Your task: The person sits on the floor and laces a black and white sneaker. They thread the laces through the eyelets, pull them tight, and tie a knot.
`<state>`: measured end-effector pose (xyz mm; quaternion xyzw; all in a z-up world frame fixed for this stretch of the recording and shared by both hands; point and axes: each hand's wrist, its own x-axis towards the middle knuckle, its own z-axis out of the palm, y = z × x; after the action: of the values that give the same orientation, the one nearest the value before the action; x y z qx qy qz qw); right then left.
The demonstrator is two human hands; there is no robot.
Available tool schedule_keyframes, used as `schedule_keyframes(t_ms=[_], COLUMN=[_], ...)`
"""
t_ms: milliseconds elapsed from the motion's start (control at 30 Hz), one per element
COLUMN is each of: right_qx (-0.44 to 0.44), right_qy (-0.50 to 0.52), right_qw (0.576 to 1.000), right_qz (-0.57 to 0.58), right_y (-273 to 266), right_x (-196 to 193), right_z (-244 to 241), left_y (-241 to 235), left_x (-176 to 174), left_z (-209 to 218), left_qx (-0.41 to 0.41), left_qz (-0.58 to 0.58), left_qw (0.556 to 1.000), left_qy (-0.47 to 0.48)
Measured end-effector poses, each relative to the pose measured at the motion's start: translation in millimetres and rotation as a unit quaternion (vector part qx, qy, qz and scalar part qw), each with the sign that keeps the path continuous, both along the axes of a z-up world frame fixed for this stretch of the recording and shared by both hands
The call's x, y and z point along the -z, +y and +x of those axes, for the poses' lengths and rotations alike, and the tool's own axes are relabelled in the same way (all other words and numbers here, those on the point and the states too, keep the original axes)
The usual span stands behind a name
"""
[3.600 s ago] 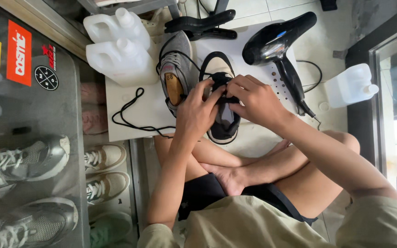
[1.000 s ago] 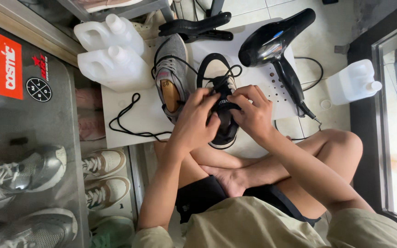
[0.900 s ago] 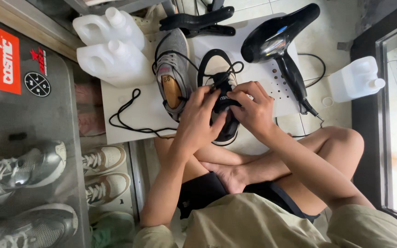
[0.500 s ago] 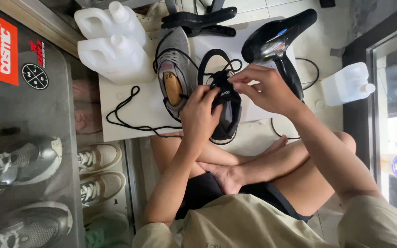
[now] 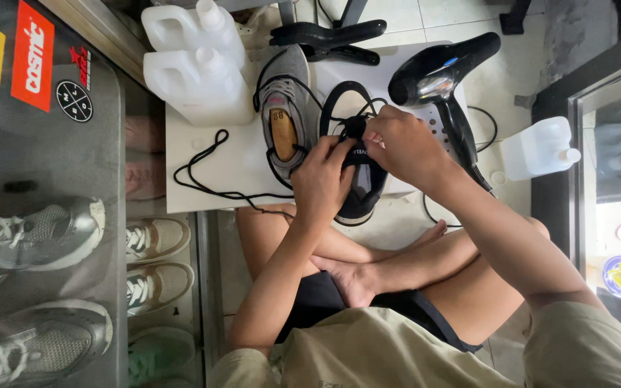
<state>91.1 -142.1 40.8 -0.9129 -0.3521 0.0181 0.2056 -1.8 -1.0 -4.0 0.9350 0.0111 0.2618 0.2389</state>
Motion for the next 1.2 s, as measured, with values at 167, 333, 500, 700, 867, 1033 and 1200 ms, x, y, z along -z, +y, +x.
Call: schedule_keyframes(t_ms=[167, 333, 500, 700, 867, 1033, 1200], right_qx=[0.014, 0.029, -0.002, 0.007, 0.096, 0.262, 0.337], right_qy=[-0.049, -0.091, -0.081, 0.069, 0.321, 0.407, 0.346], right_qw=[0.996, 0.993, 0.996, 0.967, 0.810, 0.545, 0.515], right_qz=[-0.076, -0.065, 0.029, 0.246, 0.481, 0.684, 0.708], right_y=[6, 10, 3, -9, -51, -100, -154], right_x=[6, 11, -14, -8, -12, -64, -61], right_z=[-3, -8, -22, -14, 13, 21, 27], left_y=[1, 0, -1, -2, -2, -2, -4], left_x=[-2, -6, -5, -7, -5, -13, -7], left_z=[0, -2, 1, -2, -4, -8, -4], left_qx=[0.007, -0.028, -0.036, -0.039, -0.044, -0.008, -0.018], left_qz=[0.001, -0.044, -0.033, -0.016, -0.003, -0.018, -0.032], left_qw=[1.000, 0.998, 0.998, 0.998, 0.998, 0.998, 0.999], left_qy=[-0.022, -0.028, -0.033, -0.041, -0.051, -0.054, -0.035])
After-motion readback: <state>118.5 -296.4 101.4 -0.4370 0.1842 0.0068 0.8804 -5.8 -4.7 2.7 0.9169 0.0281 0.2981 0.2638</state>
